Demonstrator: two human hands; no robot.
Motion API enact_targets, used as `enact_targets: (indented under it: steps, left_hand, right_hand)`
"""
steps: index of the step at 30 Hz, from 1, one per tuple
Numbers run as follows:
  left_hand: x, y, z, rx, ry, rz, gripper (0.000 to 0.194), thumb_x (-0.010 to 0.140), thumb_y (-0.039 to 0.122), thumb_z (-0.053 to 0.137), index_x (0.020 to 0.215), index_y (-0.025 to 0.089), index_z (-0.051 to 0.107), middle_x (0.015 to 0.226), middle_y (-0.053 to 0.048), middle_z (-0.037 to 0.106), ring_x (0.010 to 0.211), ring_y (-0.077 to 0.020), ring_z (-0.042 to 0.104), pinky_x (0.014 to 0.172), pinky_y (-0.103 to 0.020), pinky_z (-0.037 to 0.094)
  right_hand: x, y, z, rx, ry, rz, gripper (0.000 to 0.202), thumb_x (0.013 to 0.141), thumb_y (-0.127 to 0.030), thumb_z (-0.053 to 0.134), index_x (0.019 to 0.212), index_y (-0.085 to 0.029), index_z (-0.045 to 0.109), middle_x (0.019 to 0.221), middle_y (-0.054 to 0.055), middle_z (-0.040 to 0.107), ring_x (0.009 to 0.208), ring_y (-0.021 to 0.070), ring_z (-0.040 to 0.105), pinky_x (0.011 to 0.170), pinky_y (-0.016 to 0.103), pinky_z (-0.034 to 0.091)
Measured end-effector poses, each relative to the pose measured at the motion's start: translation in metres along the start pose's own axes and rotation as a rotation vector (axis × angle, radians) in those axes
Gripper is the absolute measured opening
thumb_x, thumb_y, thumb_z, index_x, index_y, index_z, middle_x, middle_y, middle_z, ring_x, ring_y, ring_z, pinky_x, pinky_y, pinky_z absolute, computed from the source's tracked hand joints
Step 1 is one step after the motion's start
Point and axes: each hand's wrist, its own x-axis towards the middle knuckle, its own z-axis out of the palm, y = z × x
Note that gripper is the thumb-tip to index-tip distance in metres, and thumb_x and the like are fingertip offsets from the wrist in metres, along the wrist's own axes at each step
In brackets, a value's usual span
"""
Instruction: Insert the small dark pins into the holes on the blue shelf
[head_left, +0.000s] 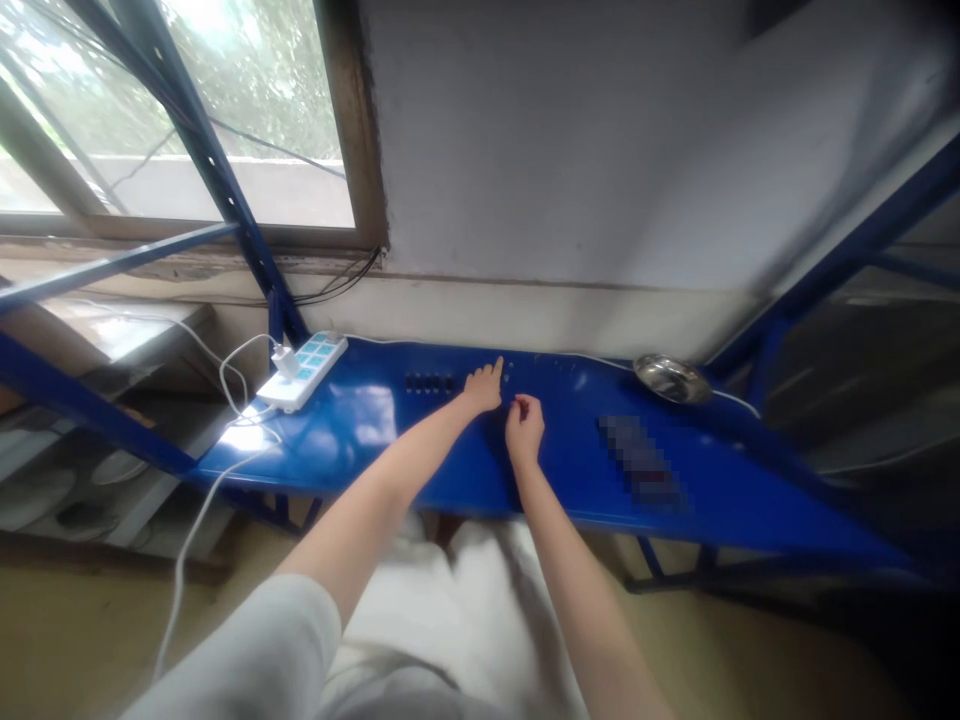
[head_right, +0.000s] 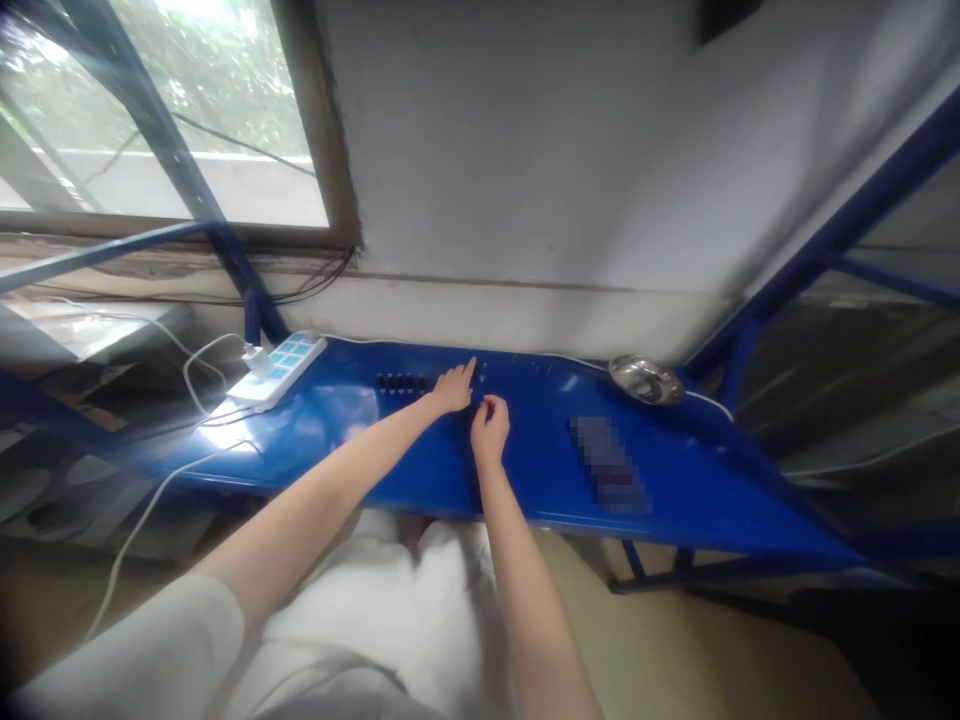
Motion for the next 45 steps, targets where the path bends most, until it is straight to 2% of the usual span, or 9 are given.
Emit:
enact_targets:
  steps: [8,14,20,23,27,30,34,41,45]
  left_hand:
    - [0.013,0.004,0.017,-0.015,0.057,-0.027,0.056,0.086,0.024,0.035,0.139,0.016,0.018,0.133,-0.017,0.039,0.118,-0.0285,0.04,0.092,-0.042,0.035]
    - [0.009,0.006,0.006,0.077,0.139,-0.018,0.032,0.085,0.008,0.031,0.111,0.011,0.049,0.109,-0.014,0.056,0.101,-0.0223,0.053,0.083,-0.033,0.042]
    - [-0.004,-0.005,0.004,-0.074,0.207,-0.033,0.027,0.082,0.004,0.032,0.096,0.011,0.055,0.096,-0.013,0.06,0.085,-0.0185,0.058,0.073,-0.029,0.045]
    - [-0.024,-0.011,0.013,-0.276,0.35,-0.029,0.021,0.083,0.009,0.036,0.087,0.013,0.056,0.088,-0.01,0.061,0.08,-0.0176,0.058,0.07,-0.028,0.045]
    - [-0.062,-0.015,0.027,-0.567,0.544,-0.065,0.011,0.079,0.013,0.046,0.08,0.015,0.058,0.082,-0.006,0.062,0.073,-0.0145,0.056,0.069,-0.027,0.045]
    - [-0.087,-0.017,0.032,-0.787,0.601,-0.131,0.007,0.077,0.019,0.052,0.077,0.016,0.059,0.074,-0.003,0.062,0.064,-0.0121,0.055,0.065,-0.025,0.045]
    - [-0.107,-0.021,0.03,-0.994,0.62,-0.239,0.011,0.075,0.026,0.056,0.077,0.016,0.06,0.072,-0.002,0.061,0.063,-0.0116,0.055,0.063,-0.025,0.045]
    - [-0.11,-0.031,0.022,-1.136,0.645,-0.315,0.014,0.074,0.027,0.058,0.081,0.016,0.061,0.076,-0.004,0.063,0.068,-0.0126,0.058,0.068,-0.027,0.046]
    - [-0.106,-0.031,0.018,-1.239,0.675,-0.332,0.014,0.072,0.026,0.06,0.079,0.015,0.06,0.073,-0.003,0.062,0.065,-0.0121,0.059,0.066,-0.027,0.047]
  right_hand:
    - [0.0,-0.003,-0.001,0.012,0.003,0.046,0.022,0.08,-0.031,0.041,0.091,-0.017,0.054,0.091,0.008,0.06,0.082,0.0183,0.056,0.075,0.033,0.044]
    - [-0.001,-0.002,-0.001,0.013,0.011,0.048,0.022,0.08,-0.03,0.041,0.091,-0.017,0.054,0.09,0.009,0.06,0.082,0.0183,0.056,0.077,0.033,0.044]
    - [0.006,0.003,0.002,-0.09,0.02,0.014,0.03,0.079,-0.022,0.038,0.101,-0.013,0.056,0.103,0.014,0.058,0.097,0.0205,0.053,0.086,0.036,0.042]
    - [0.018,0.007,0.006,-0.307,-0.116,0.042,0.037,0.078,-0.019,0.038,0.109,-0.012,0.056,0.12,0.016,0.05,0.116,0.0231,0.043,0.098,0.04,0.034]
    - [0.035,0.007,0.016,-0.612,-0.391,0.155,0.044,0.084,-0.027,0.037,0.126,-0.021,0.048,0.139,0.01,0.035,0.131,0.0265,0.023,0.105,0.051,0.018]
    - [0.046,0.005,0.026,-0.699,-0.539,0.185,0.047,0.088,-0.036,0.031,0.133,-0.026,0.039,0.145,0.008,0.026,0.135,0.0276,0.014,0.105,0.055,0.011]
    - [0.056,0.005,0.036,-0.733,-0.616,0.219,0.049,0.09,-0.041,0.024,0.137,-0.027,0.033,0.147,0.007,0.022,0.135,0.0286,0.011,0.104,0.058,0.009]
    - [0.053,0.011,0.041,-0.668,-0.535,0.152,0.043,0.09,-0.034,0.026,0.125,-0.021,0.048,0.138,0.009,0.038,0.13,0.0263,0.025,0.103,0.058,0.01]
    - [0.044,0.004,0.036,-0.456,-0.327,0.02,0.031,0.086,-0.031,0.035,0.099,-0.016,0.06,0.109,0.013,0.057,0.105,0.0247,0.048,0.093,0.049,0.032]
